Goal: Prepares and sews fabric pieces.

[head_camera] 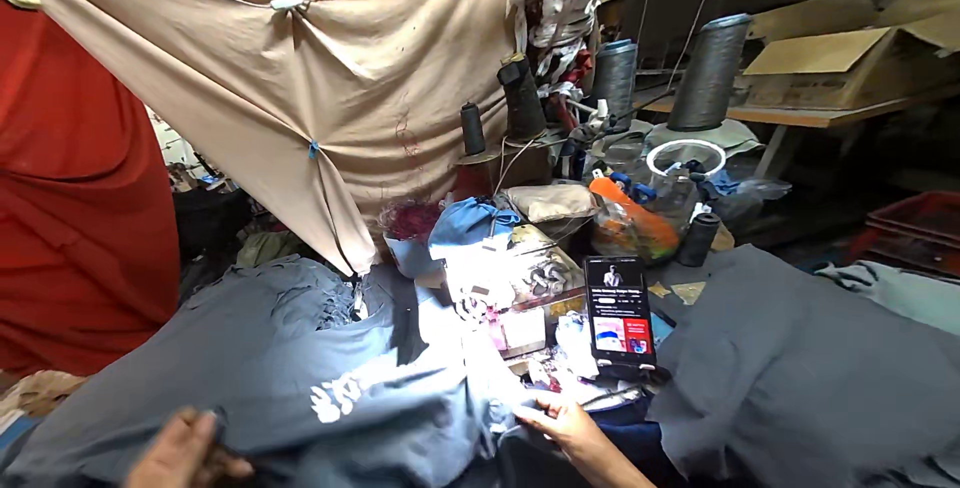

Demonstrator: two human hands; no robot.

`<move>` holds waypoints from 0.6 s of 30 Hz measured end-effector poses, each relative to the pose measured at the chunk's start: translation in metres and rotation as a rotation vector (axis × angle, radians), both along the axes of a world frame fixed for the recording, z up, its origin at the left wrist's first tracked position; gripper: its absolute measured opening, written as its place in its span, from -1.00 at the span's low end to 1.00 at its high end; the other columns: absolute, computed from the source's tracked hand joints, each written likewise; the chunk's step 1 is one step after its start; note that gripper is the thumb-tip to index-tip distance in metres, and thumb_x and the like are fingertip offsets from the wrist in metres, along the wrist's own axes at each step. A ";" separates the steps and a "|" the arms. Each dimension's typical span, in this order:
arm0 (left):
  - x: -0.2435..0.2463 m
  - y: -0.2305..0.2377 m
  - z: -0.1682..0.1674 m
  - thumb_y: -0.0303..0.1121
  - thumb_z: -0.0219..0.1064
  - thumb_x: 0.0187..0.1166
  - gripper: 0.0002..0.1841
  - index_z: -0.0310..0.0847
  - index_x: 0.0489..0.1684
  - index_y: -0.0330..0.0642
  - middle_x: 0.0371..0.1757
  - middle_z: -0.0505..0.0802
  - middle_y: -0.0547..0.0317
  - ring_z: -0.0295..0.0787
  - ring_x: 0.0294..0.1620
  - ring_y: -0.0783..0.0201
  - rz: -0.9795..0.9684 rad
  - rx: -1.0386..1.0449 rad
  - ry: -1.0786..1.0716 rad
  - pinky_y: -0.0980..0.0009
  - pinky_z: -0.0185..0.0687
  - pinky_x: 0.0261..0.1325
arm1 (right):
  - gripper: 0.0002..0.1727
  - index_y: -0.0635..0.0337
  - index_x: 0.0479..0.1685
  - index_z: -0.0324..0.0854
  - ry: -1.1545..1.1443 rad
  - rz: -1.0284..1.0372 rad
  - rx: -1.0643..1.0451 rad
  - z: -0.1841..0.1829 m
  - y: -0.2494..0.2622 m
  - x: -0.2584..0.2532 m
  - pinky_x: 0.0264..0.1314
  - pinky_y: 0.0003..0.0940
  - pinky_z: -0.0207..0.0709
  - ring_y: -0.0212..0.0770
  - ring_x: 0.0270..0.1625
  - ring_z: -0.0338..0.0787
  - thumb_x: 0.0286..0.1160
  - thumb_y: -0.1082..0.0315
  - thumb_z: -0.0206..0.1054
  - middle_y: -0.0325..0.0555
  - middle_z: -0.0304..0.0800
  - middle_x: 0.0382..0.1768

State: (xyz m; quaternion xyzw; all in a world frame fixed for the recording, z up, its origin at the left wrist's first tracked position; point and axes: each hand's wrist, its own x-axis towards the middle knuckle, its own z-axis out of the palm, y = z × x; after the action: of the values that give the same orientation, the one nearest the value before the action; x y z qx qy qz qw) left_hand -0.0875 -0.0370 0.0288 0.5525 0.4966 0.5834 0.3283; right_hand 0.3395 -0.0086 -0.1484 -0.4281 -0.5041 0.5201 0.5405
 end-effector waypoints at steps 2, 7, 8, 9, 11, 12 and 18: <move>-0.022 0.036 0.055 -0.35 -0.06 0.87 -0.83 0.43 0.08 -0.15 -0.50 0.81 0.45 0.77 -0.64 0.48 0.157 0.043 0.114 0.50 0.81 -0.49 | -0.95 0.08 -0.25 0.77 0.162 0.058 -0.088 0.005 -0.003 -0.016 -0.30 -0.57 0.61 -0.54 -0.40 0.73 0.46 0.33 0.47 -0.39 0.83 -0.41; -0.002 0.113 0.063 -0.37 0.25 0.75 -0.51 0.37 0.50 -0.59 0.47 0.56 -0.60 0.51 0.52 -0.41 0.505 0.110 0.693 -0.29 0.35 0.57 | -0.92 0.18 -0.30 0.71 0.274 0.063 -0.311 0.004 -0.007 -0.044 -0.10 -0.40 0.73 -0.39 -0.28 0.83 0.56 0.44 0.37 -0.26 0.86 -0.38; 0.019 0.118 0.044 -0.33 0.33 0.66 -0.43 0.37 0.50 -0.62 0.60 0.38 -0.71 0.22 0.68 -0.61 0.462 0.226 0.793 -0.40 0.10 0.69 | -0.92 0.19 -0.29 0.69 0.225 0.050 -0.357 0.000 -0.008 -0.046 -0.09 -0.39 0.73 -0.38 -0.27 0.83 0.57 0.43 0.38 -0.26 0.85 -0.38; 0.045 0.120 0.017 -0.25 0.39 0.57 -0.37 0.42 0.48 -0.62 0.66 0.29 -0.74 0.09 0.72 -0.67 0.412 0.336 0.849 -0.42 0.03 0.72 | -0.92 0.21 -0.26 0.69 0.175 0.039 -0.394 -0.005 -0.008 -0.046 -0.10 -0.39 0.71 -0.39 -0.27 0.81 0.57 0.40 0.39 -0.26 0.84 -0.37; 0.107 0.111 -0.055 -0.11 0.44 0.41 -0.36 0.60 0.29 -0.57 0.51 0.53 -0.66 0.37 0.61 -0.57 0.296 0.568 0.851 -0.30 0.28 0.66 | -0.87 0.24 -0.18 0.71 0.113 0.045 -0.468 -0.008 -0.009 -0.043 -0.07 -0.33 0.70 -0.34 -0.23 0.81 0.58 0.34 0.41 -0.21 0.84 -0.31; 0.135 0.106 -0.095 -0.07 0.46 0.39 -0.49 0.74 0.08 -0.38 0.29 0.74 -0.46 0.61 0.44 -0.39 0.227 0.695 0.836 -0.21 0.46 0.54 | -0.86 0.23 -0.14 0.71 0.114 0.053 -0.502 -0.005 -0.010 -0.041 -0.04 -0.30 0.71 -0.32 -0.20 0.82 0.59 0.32 0.41 -0.21 0.85 -0.28; 0.174 0.102 -0.188 -0.47 0.41 0.08 -0.62 0.82 -0.04 -0.25 0.01 0.86 -0.23 0.80 0.11 -0.29 0.130 0.620 0.962 -0.20 0.66 0.20 | -0.93 0.13 -0.23 0.68 0.187 0.131 -0.496 0.003 -0.013 -0.034 -0.15 -0.39 0.69 -0.38 -0.25 0.82 0.60 0.36 0.38 -0.29 0.85 -0.32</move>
State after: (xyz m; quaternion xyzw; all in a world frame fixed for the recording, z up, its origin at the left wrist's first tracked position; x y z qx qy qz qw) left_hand 0.0863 0.0649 -0.1587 0.7946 0.4286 0.4036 -0.1484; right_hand 0.3059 -0.0213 -0.1453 -0.4641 -0.3358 0.6987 0.4286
